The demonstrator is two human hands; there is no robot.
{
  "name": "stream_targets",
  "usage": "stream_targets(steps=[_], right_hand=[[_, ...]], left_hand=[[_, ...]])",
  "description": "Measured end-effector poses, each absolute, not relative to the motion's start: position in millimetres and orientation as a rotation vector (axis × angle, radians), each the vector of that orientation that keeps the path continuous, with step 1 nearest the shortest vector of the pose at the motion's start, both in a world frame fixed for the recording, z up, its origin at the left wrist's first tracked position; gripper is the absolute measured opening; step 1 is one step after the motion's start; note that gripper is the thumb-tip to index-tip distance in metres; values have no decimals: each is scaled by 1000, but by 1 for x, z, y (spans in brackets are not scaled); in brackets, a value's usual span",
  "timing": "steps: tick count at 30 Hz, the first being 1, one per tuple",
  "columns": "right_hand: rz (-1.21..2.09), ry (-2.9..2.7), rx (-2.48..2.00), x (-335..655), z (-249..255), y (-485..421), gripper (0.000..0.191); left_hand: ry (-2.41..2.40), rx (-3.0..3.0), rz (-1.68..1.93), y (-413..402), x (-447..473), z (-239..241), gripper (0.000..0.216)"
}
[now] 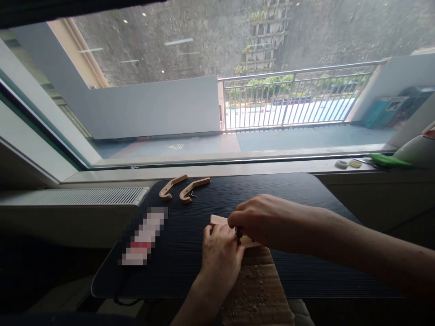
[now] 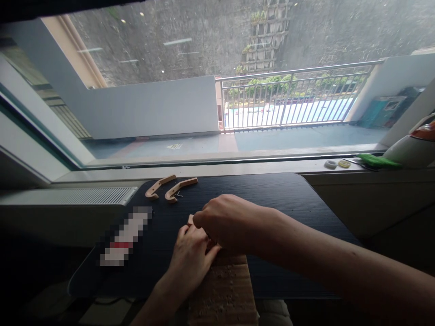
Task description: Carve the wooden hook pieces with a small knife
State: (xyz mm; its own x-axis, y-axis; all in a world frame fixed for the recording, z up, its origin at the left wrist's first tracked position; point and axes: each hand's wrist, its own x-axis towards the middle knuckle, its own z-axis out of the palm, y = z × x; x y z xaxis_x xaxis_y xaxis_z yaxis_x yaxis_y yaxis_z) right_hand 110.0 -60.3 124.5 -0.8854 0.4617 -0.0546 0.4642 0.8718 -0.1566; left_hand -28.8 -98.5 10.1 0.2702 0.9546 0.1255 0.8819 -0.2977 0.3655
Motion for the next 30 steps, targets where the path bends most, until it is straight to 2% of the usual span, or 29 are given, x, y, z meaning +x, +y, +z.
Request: stream_targets(steps=[12,15,19,30], right_hand=[[-38,2981,766,106,124,-64,4],[-68,2971,817,107,124,-64,3],[-113,2945,755,108,125,-64,12],[-77,2960,707,107,121,-64,10]], left_hand=[[1714,2309,456,-99,-29,9,11],[1719,2312,461,-98,-29,9,14],[1731,2322,465,-97,-29,9,14],[1731,2283,430,-99,-28,11,16]])
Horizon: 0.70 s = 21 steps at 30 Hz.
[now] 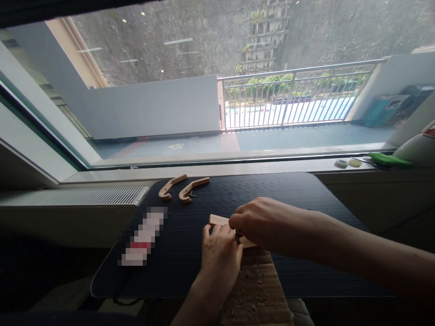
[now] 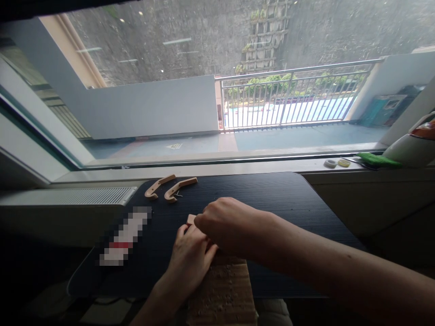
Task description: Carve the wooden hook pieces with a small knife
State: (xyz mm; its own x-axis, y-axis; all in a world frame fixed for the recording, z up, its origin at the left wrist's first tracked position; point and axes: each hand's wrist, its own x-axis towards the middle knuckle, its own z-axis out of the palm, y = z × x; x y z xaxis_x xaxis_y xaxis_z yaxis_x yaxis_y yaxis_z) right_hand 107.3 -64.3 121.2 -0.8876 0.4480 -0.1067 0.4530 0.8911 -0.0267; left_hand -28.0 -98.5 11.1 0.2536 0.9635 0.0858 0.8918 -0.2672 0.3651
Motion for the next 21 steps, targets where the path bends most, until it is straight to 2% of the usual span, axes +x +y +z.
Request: stream_targets(steps=[12,16,21], right_hand=[[1,2925,844,105,120,-66,3],[-66,2923,811,107,123,-67,12],[-101,2894,767,108,122,-66,12]], left_hand=[[1756,2306,409,-97,-27,11,18],[1762,2312,405,-97,-27,10,19],[1754,2313,406,-96,-27,9,19]])
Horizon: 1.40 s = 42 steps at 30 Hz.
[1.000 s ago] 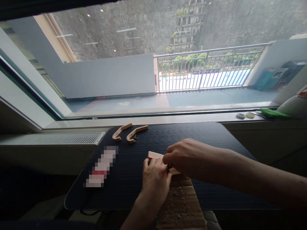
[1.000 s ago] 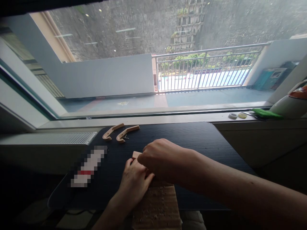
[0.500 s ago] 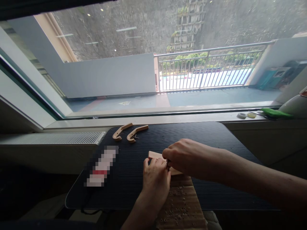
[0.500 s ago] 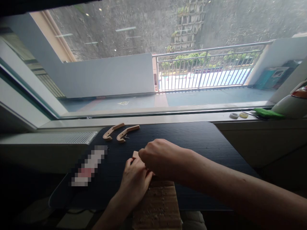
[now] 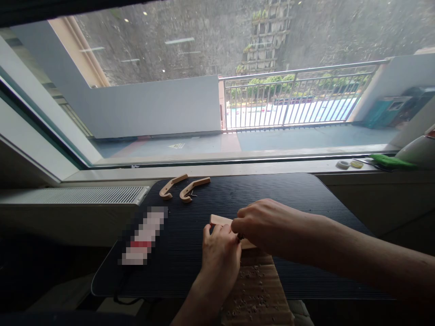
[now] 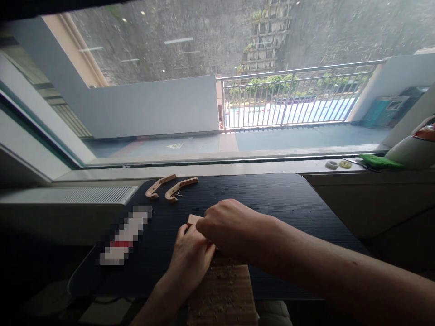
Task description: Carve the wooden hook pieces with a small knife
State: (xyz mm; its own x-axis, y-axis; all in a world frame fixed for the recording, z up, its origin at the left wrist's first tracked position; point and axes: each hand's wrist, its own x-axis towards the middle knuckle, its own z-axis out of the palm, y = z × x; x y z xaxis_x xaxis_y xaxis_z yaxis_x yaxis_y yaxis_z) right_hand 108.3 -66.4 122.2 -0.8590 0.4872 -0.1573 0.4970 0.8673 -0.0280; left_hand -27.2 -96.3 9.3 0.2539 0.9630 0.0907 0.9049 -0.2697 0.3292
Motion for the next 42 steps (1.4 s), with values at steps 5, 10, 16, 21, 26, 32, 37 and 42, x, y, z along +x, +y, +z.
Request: stream_targets(steps=[5,10,16,21,26,32,37,42], right_hand=[[-94,2922,771,110,119,-66,10],[-30,2926,782,109,114,-66,7],[18,2944,872,109,113,-67,4],[-45,2888,786,108,123,-71,11],[-133,2828,787,106,124,-70,12],[-174,2880,798,108,118,-66,10],[-177,2890,861,107,113,-66,9],[-102,2899,874,107,112,-66,6]], left_hand=[[1746,2301,381,-96,-27,10,19],[1742,2299,375,-96,-28,9,18],[1749,2317,400,-96,-28,8,18],[1769,2334,376,-97,-28,8,21],[1751,2345,385,-96,-28,6,21],[1730,2324,380,-95,-28,8,22],[1711,2278,357,-97,-29,11,16],[1726,2274,344,-98,-28,15,18]])
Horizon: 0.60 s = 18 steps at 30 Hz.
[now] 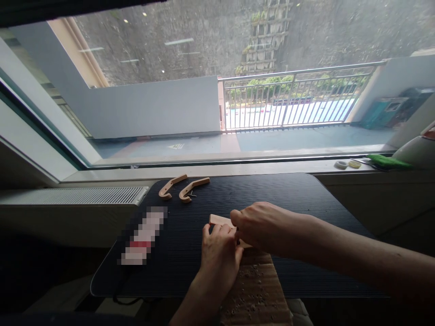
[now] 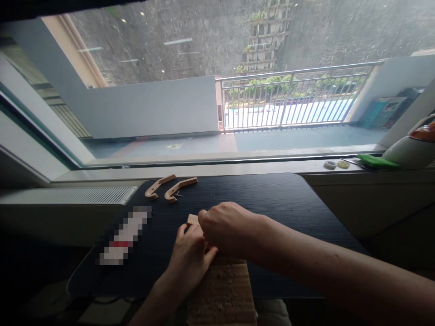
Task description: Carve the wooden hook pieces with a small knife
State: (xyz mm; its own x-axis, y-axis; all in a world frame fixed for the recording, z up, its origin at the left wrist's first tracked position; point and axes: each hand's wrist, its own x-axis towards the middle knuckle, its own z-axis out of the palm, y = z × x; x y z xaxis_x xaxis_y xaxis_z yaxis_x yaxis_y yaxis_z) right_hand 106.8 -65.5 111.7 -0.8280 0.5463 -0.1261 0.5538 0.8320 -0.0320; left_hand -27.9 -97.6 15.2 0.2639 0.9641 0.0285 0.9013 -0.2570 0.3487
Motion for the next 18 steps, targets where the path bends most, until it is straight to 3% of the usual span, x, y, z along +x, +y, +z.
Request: stream_targets(steps=[6,18], right_hand=[[-138,2833,803,104,124,-66,14],[-67,2855,822,105,110,-64,7]], left_hand=[[1732,2287,310,-98,-27,19,15],[1755,2248,227,-98,-25,23,14]])
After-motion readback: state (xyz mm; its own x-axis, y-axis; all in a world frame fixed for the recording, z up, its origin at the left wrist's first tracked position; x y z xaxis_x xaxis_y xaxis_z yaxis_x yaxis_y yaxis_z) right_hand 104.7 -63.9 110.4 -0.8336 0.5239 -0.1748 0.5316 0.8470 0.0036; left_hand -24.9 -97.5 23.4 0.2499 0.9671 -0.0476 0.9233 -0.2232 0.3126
